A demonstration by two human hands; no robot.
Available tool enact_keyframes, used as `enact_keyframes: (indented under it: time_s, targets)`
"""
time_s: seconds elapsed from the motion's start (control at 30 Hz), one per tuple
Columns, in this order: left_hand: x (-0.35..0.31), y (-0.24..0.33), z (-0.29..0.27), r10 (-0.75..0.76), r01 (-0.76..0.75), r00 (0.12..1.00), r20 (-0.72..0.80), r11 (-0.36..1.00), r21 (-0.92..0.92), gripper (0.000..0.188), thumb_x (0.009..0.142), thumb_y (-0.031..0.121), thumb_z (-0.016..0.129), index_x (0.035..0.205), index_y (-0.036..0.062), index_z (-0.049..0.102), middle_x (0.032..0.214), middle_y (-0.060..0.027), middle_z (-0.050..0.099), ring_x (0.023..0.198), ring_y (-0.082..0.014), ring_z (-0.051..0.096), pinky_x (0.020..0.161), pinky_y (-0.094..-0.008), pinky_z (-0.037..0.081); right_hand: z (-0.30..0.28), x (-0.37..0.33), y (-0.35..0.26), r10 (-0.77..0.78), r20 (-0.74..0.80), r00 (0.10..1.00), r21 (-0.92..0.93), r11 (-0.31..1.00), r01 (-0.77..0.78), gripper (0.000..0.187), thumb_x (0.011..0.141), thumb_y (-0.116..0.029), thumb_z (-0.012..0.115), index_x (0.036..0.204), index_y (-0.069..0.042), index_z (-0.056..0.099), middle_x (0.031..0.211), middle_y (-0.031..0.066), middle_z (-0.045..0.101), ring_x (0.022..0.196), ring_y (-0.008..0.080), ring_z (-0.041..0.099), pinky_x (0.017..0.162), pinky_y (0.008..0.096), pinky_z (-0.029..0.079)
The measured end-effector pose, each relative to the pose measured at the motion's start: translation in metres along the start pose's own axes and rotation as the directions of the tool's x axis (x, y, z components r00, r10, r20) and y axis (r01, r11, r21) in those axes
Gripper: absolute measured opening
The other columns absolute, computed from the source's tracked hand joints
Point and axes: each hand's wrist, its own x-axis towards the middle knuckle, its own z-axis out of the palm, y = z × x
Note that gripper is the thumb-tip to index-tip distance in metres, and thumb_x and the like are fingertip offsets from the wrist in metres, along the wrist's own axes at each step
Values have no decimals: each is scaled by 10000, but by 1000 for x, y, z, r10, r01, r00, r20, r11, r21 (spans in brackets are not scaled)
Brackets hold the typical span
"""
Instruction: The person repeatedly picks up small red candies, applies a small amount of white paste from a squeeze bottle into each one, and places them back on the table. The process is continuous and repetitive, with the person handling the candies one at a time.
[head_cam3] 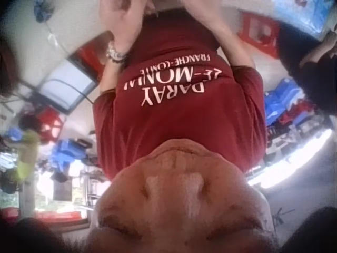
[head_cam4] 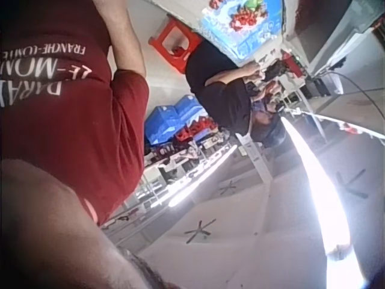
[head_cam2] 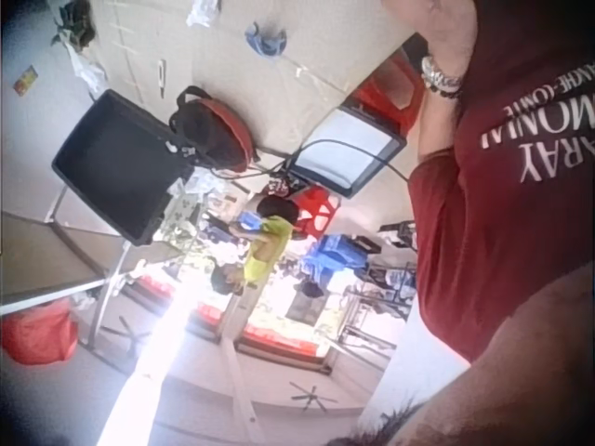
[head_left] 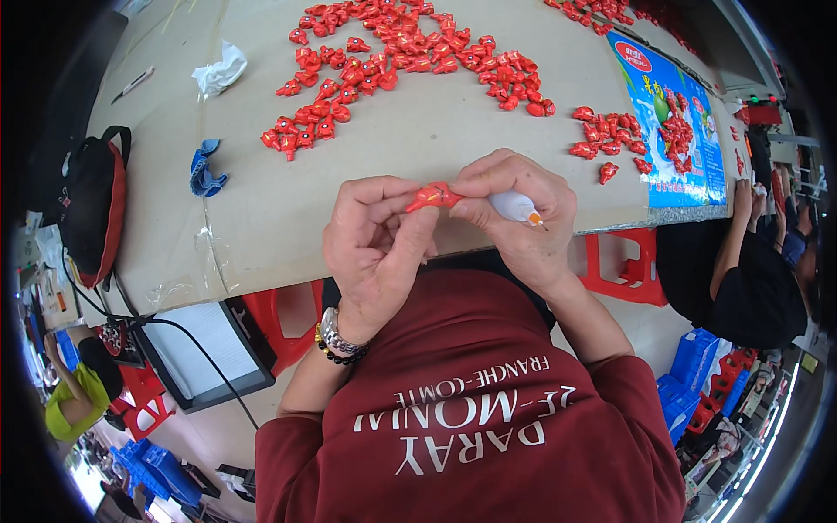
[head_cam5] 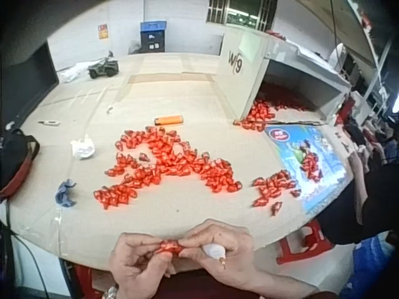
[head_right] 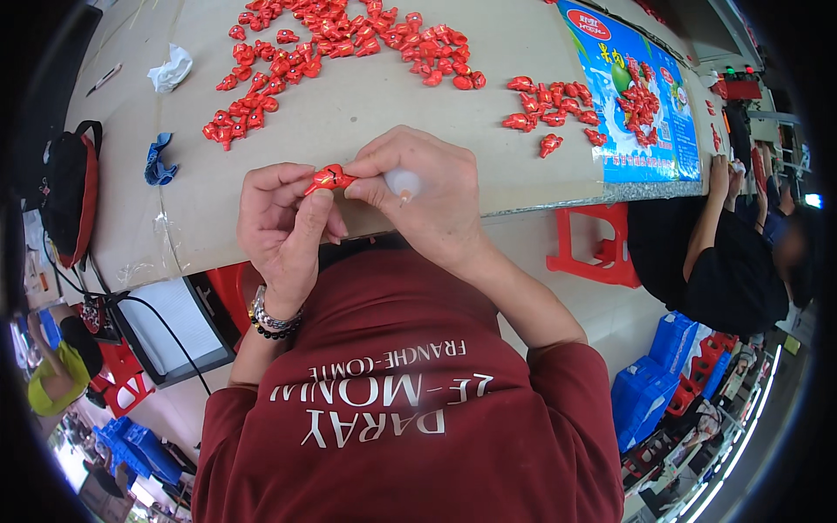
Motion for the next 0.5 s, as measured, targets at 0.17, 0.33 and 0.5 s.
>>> enact_keyframes:
  time_s: [0.17,0.33,0.5]
  targets:
    - [-2,-3,2,-56,56,998,2,998,-21,191,871,-26,594,1026,-36,483,873,-118,662,567,-49,565,464,-171,453,-2,-2,1,26,43,999,19,999,-27,160,706,68,731,843,12,670,834,98,648,723,137,607,627,256,484]
    - [-1,-5,2,-46,45,999,28,999,24,179,880,-12,584,1028,-31,486,843,-108,652,561,-57,563,461,-175,447,-4,1,3,-47,25,999,-35,998,48,183,659,36,751,817,2,664,764,97,649,687,185,625,603,279,488]
    - [4,-3,7,-100,98,994,40,993,63,223,860,-8,620,1054,-20,510,796,-66,666,562,-29,558,469,-172,447,-14,3,-2,19,27,999,-59,998,-17,155,687,43,719,827,1,669,774,97,640,699,182,614,624,285,477]
